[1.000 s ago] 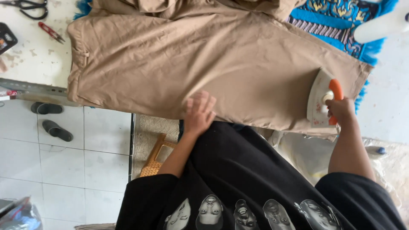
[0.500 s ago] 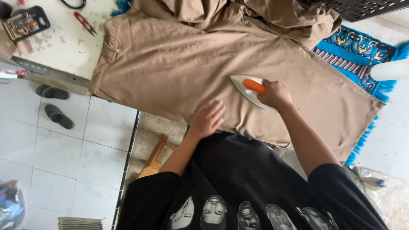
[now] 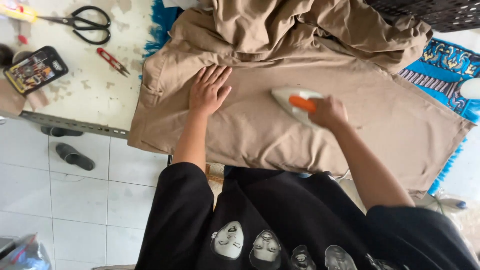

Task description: The person smooths a brown garment on a table, sprays it with water, and irons it with an electric iron. They repeatedly adjust the fabric and move the iron across different sections to remove wrinkles.

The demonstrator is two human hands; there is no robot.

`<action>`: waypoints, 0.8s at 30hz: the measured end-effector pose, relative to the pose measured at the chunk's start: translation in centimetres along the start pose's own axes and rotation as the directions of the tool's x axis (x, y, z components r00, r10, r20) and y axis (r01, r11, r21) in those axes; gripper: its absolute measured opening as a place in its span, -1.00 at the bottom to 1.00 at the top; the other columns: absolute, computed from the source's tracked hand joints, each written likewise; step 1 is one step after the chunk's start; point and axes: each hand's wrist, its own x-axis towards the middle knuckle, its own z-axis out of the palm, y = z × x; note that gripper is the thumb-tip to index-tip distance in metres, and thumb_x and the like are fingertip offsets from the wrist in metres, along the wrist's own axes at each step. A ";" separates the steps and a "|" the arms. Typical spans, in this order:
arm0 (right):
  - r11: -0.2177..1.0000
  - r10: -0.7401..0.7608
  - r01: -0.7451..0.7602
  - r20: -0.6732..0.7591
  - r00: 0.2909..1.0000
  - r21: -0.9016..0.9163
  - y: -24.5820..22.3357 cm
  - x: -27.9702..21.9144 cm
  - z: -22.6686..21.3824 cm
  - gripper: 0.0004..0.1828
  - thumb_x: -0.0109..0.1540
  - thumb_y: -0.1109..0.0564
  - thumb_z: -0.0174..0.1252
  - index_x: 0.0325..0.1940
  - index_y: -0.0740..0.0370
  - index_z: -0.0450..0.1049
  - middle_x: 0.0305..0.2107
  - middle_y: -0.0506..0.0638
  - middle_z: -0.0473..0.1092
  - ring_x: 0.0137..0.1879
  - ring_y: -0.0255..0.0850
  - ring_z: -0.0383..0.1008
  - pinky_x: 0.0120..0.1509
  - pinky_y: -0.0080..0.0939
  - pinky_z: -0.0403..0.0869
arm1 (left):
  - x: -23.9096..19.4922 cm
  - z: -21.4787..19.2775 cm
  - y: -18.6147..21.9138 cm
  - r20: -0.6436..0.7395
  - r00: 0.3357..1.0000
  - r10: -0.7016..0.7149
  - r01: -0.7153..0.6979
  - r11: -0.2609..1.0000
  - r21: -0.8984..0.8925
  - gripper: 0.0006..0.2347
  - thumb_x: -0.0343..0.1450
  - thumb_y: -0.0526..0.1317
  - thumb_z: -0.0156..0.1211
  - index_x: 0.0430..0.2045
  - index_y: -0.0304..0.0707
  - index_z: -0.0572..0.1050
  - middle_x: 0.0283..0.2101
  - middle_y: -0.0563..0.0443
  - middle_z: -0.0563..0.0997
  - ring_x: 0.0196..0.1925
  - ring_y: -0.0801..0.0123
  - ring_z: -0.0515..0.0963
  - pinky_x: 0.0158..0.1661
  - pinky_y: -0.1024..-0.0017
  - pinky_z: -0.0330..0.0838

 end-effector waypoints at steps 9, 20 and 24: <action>0.980 0.196 -0.179 -0.273 0.942 0.085 0.4 1.7 0.3 -0.57 0.15 -0.19 0.17 0.11 -0.32 0.59 -0.40 0.10 0.48 -0.19 0.19 0.62 -0.17 0.14 0.56 | -0.1 0.5 0.0 -0.028 0.999 0.035 -0.035 0.999 0.010 -0.48 0.48 0.11 0.03 0.38 0.09 0.32 0.41 0.12 0.36 0.45 0.29 0.27 0.43 0.12 -0.05; 0.959 0.194 -0.191 0.009 0.981 0.207 -5.5 -7.5 3.4 -0.52 0.06 -0.19 0.16 0.06 -0.27 0.61 -0.36 0.14 0.54 -0.15 0.15 0.62 -0.06 0.16 0.57 | -7.3 -2.8 5.7 -0.039 0.998 -0.045 0.047 0.998 0.052 -0.59 0.59 -0.10 -0.03 0.36 -0.19 0.31 0.45 -0.11 0.31 0.50 0.16 0.24 0.42 -0.09 -0.04; 0.981 0.129 -0.092 -0.220 0.967 0.171 -4.4 -6.5 4.9 -0.65 0.07 -0.20 0.18 -0.06 -0.36 0.60 -0.50 0.01 0.53 -0.29 0.07 0.62 -0.17 0.14 0.60 | -11.3 -4.7 3.5 0.016 0.990 -0.140 0.139 0.989 0.058 -0.46 0.53 0.16 -0.04 0.38 -0.08 0.33 0.44 -0.12 0.32 0.50 0.11 0.23 0.43 -0.09 -0.19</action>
